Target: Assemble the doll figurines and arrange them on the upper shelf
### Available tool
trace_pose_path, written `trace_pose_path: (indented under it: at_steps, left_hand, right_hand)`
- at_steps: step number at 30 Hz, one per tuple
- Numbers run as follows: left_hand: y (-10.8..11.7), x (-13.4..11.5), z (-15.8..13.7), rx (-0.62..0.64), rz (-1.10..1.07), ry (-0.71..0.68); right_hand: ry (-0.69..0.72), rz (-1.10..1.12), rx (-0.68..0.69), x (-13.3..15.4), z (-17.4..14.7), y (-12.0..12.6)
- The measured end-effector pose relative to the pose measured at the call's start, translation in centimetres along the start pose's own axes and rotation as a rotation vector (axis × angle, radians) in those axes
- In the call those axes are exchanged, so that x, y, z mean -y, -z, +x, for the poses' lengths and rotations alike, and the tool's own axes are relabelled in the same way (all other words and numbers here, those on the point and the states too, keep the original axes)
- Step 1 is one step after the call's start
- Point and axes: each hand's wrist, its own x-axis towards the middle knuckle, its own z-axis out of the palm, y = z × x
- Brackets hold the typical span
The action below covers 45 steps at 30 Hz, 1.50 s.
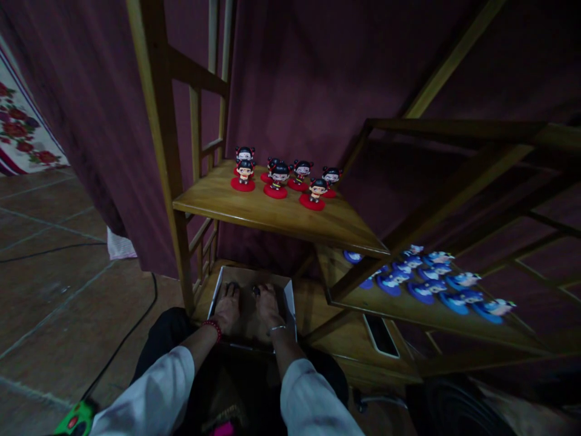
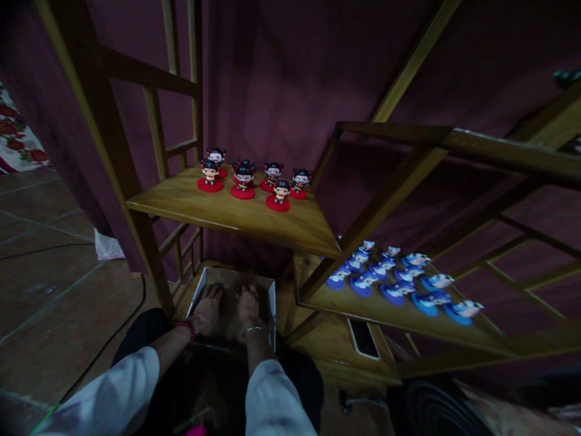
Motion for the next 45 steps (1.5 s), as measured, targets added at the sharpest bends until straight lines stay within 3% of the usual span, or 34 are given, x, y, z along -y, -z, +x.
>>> trace_pose_path:
  at_steps: [5, 14, 23, 33, 41, 45]
  left_hand:
    - [0.3, 0.0, 0.4, -0.023, -0.004, 0.071]
    - [0.8, 0.3, 0.4, -0.059, -0.050, 0.064]
    - [0.7, -1.1, -0.4, -0.088, -0.051, 0.112]
    - [1.0, -2.4, -2.5, -0.089, -0.061, 0.088]
    - [1.1, -2.6, -3.8, -0.091, -0.101, 0.088]
    - [1.2, -2.8, -4.4, -0.125, -0.175, 0.030]
  right_hand:
    - [-0.024, -0.007, -0.017, 0.3, -0.5, 0.3]
    - [-0.037, 0.006, 0.009, 0.4, -0.7, -0.6]
    - [-0.019, 0.017, -0.010, 0.5, -2.0, -1.1]
    - [-0.033, 0.156, 0.000, 0.5, -3.4, -0.8]
    - [-0.130, 0.327, -0.041, -0.3, -4.4, -0.9]
    - [-0.142, 0.408, -0.065, -0.6, -4.6, -1.1]
